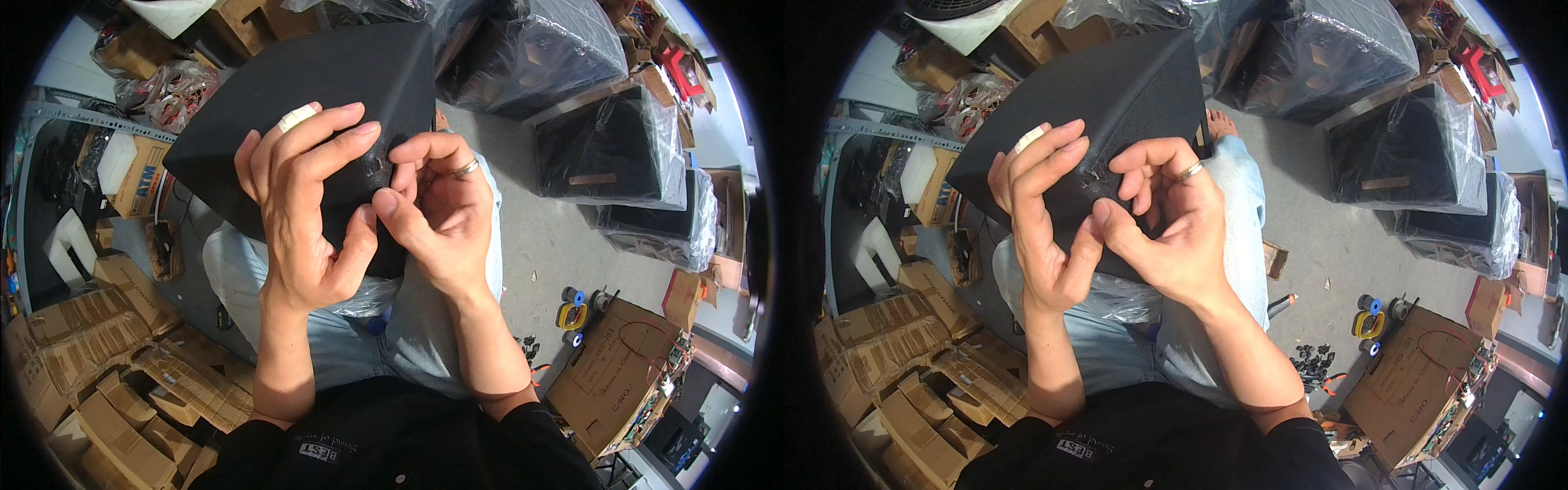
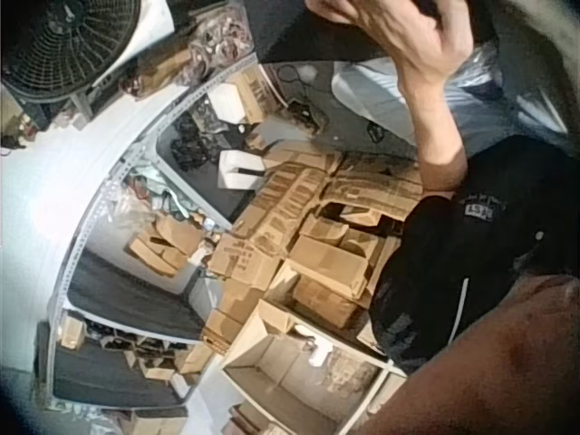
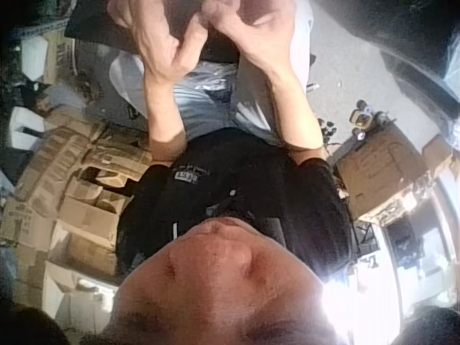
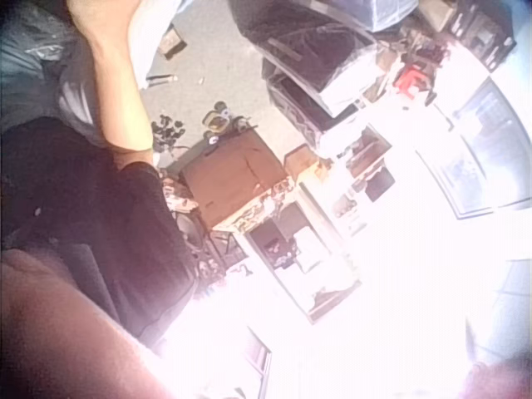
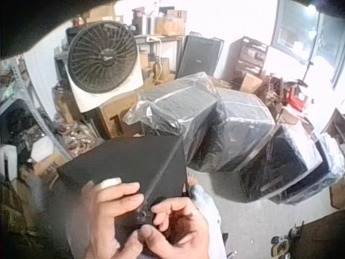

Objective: The person uses a utility knife to cut a seam on a black speaker box, then peels back the fabric to access the interior. They continue to pull and adjust the fabric along the edge, exposing the internal structure.

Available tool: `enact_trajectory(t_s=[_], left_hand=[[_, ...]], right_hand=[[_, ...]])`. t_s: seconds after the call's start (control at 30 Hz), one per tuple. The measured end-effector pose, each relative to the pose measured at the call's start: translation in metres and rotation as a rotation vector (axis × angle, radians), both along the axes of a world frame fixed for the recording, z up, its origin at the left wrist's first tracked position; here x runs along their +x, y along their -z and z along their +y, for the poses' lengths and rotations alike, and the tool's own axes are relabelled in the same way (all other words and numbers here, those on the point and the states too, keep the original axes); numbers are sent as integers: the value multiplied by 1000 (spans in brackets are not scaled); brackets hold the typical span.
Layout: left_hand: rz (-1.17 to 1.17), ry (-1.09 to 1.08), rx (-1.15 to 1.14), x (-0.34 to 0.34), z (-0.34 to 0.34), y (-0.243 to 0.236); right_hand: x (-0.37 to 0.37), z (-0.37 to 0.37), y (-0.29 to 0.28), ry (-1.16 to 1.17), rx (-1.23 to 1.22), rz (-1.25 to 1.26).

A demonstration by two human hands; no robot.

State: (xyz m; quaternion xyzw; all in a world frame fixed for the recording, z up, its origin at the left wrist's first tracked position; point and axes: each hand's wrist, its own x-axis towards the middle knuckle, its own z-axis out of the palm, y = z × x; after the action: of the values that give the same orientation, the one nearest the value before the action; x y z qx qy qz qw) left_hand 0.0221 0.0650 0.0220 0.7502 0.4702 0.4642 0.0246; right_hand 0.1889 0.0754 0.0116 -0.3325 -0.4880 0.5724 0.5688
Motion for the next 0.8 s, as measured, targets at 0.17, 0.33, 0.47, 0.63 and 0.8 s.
enact_trajectory(t_s=[0.17,0.33,0.47,0.63,0.8], left_hand=[[-1,-3,-1,0,0,1],[-2,-6,16,1,1,1],[2,-12,21,1,1,2],[-4,-2,9,2,0,1],[-3,-11,22,1,0,3]], right_hand=[[-6,-2,-2,48,8,-5],[-6,-3,0,48,10,-55],[-7,-5,-3,44,-16,-43],[-7,-4,-3,55,-11,-19],[-5,-4,-3,23,-22,-32]])
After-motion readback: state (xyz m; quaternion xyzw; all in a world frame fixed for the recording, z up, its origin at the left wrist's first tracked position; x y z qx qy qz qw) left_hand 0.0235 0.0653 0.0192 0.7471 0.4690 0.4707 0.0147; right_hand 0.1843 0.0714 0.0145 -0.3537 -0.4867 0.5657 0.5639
